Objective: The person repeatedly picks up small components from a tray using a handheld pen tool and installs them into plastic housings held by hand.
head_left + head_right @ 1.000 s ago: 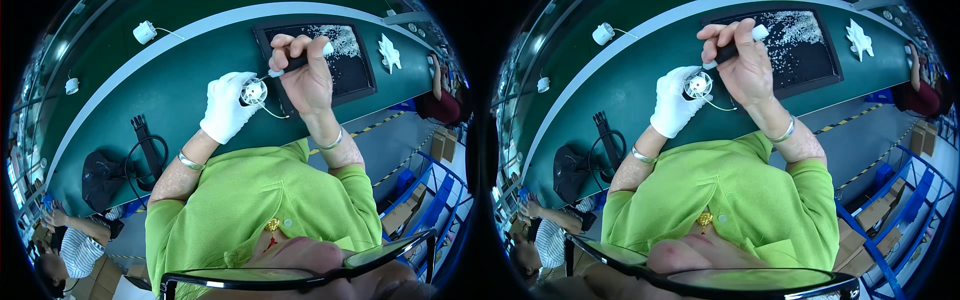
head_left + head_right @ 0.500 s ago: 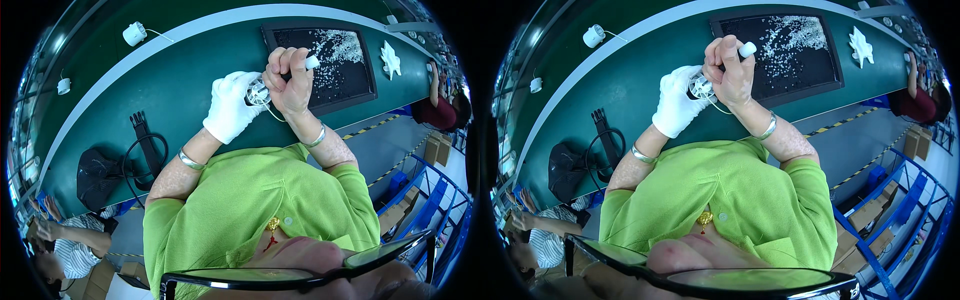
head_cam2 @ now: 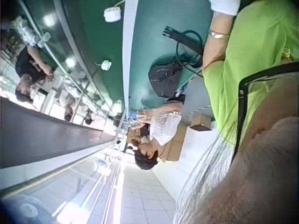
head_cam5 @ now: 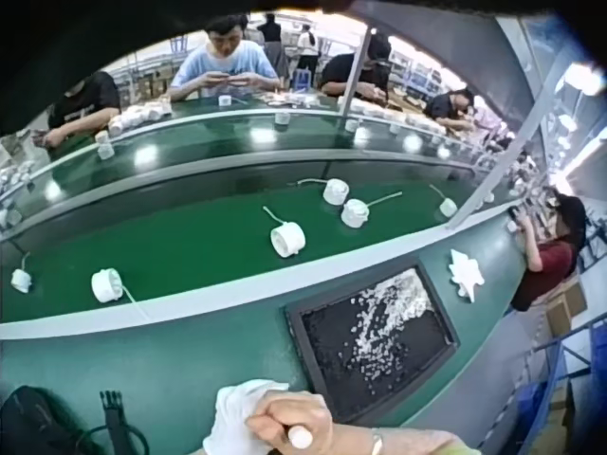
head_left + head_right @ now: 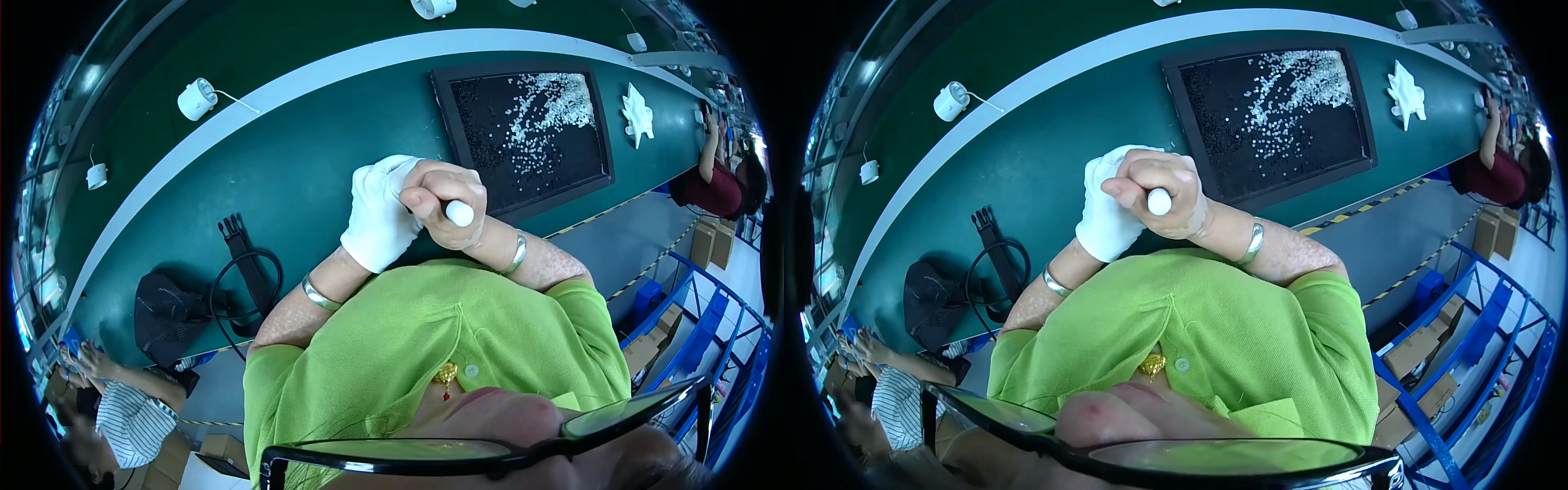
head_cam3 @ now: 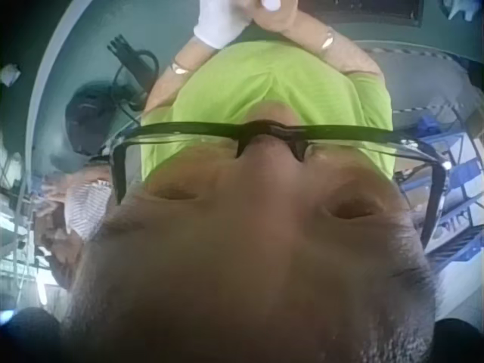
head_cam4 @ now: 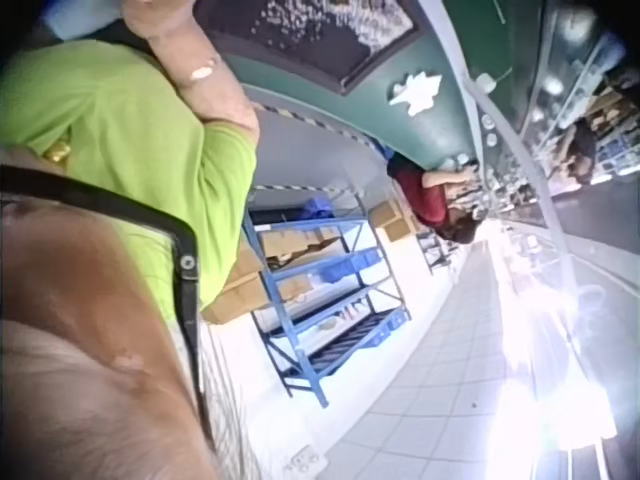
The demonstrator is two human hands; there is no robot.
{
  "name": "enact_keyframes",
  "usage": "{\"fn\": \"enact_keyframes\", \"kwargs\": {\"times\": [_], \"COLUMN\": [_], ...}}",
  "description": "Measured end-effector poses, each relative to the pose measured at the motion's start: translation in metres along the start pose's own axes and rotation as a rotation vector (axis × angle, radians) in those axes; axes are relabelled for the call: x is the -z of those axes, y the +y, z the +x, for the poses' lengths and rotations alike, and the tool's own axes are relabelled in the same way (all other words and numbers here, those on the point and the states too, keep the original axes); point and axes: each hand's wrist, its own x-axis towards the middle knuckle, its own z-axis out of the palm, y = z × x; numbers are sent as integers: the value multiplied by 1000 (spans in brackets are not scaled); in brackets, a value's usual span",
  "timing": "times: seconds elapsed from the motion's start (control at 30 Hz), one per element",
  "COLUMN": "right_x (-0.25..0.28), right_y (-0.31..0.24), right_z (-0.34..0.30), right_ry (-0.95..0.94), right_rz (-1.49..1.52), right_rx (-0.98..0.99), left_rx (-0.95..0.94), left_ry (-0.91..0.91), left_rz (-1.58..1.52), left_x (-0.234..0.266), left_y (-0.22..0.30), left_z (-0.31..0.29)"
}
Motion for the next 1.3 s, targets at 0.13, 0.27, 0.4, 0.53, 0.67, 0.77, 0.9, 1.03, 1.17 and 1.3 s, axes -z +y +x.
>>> {"fn": "enact_keyframes", "kwargs": {"times": [0.13,0.27,0.4,0.53,0.67,0.77,0.9,1.03,1.17,1.3], "right_x": [0,11,46,105,177,209,232,227,219,223], "right_y": [0,-5,-7,-8,13,16,26,25,37,43], "right_z": [3,9,10,12,-23,-45,-61,-67,-71,-73], "right_ry": [12,-26,228,468,589,810,867,915,934,924], "right_rz": [-30,20,701,366,118,142,43,-294,-390,-240], "right_rx": [-83,-264,-57,43,-22,-146,-198,-417,-471,-351], "left_rx": [50,36,117,331,231,382,611,589,-10,-342], "left_ry": [-28,-89,-48,221,222,200,-69,-5,217,208], "left_rz": [-65,65,112,-7,400,737,968,1439,1025,676], "left_x": [1,3,17,40,73,115,159,132,81,-3], "left_y": [-1,1,17,25,1,-62,-139,-85,-58,-62], "left_z": [-1,-4,1,31,90,135,179,215,259,299]}}
